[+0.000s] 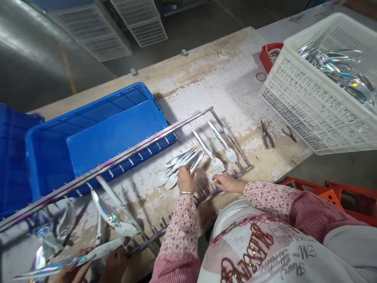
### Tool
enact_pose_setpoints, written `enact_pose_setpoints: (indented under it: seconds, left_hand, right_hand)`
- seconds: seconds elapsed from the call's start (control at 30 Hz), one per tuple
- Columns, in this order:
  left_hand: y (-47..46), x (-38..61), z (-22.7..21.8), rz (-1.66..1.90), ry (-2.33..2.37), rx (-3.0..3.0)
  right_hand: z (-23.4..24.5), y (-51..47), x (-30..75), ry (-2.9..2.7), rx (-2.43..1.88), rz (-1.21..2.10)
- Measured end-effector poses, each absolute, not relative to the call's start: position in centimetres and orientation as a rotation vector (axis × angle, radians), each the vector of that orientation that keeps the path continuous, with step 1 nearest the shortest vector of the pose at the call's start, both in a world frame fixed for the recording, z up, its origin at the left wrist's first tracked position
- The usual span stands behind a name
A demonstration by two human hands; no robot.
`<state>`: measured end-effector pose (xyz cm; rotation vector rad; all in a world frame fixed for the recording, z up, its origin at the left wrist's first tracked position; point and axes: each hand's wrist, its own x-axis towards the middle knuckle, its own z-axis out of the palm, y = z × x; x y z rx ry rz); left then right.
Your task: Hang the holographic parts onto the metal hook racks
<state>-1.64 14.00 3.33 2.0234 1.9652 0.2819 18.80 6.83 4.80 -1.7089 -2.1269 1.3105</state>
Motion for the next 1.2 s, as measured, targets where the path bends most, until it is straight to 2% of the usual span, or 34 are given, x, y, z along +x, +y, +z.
enact_pose_setpoints:
  seconds: [0.13, 0.23, 0.37, 0.53, 0.93, 1.2]
  left_hand:
    - [13.4, -3.6, 6.4, 0.731, 2.111, 1.635]
    - [12.6, -4.7, 7.7, 1.215, 1.911, 1.046]
    - [10.9, -5.0, 7.8, 1.306, 1.397, 0.358]
    - [9.0, -4.3, 6.5, 1.543, 1.228, 0.279]
    - [4.2, 0.0, 3.9, 1.302, 1.361, 0.338]
    - [4.7, 0.1, 5.4, 1.177, 1.442, 0.589]
  right_hand:
    - [3.1, 5.9, 16.0, -2.118, -1.827, 1.359]
    - [2.2, 6.0, 14.8, -2.154, -1.829, 1.334]
    - [1.4, 5.8, 14.6, -2.107, -1.789, 1.341]
    - [1.3, 5.3, 15.2, -2.026, -1.726, 1.297]
    - [2.2, 5.1, 14.7, -2.048, -1.822, 1.235]
    - [3.4, 5.6, 14.4, -2.213, -1.901, 1.217]
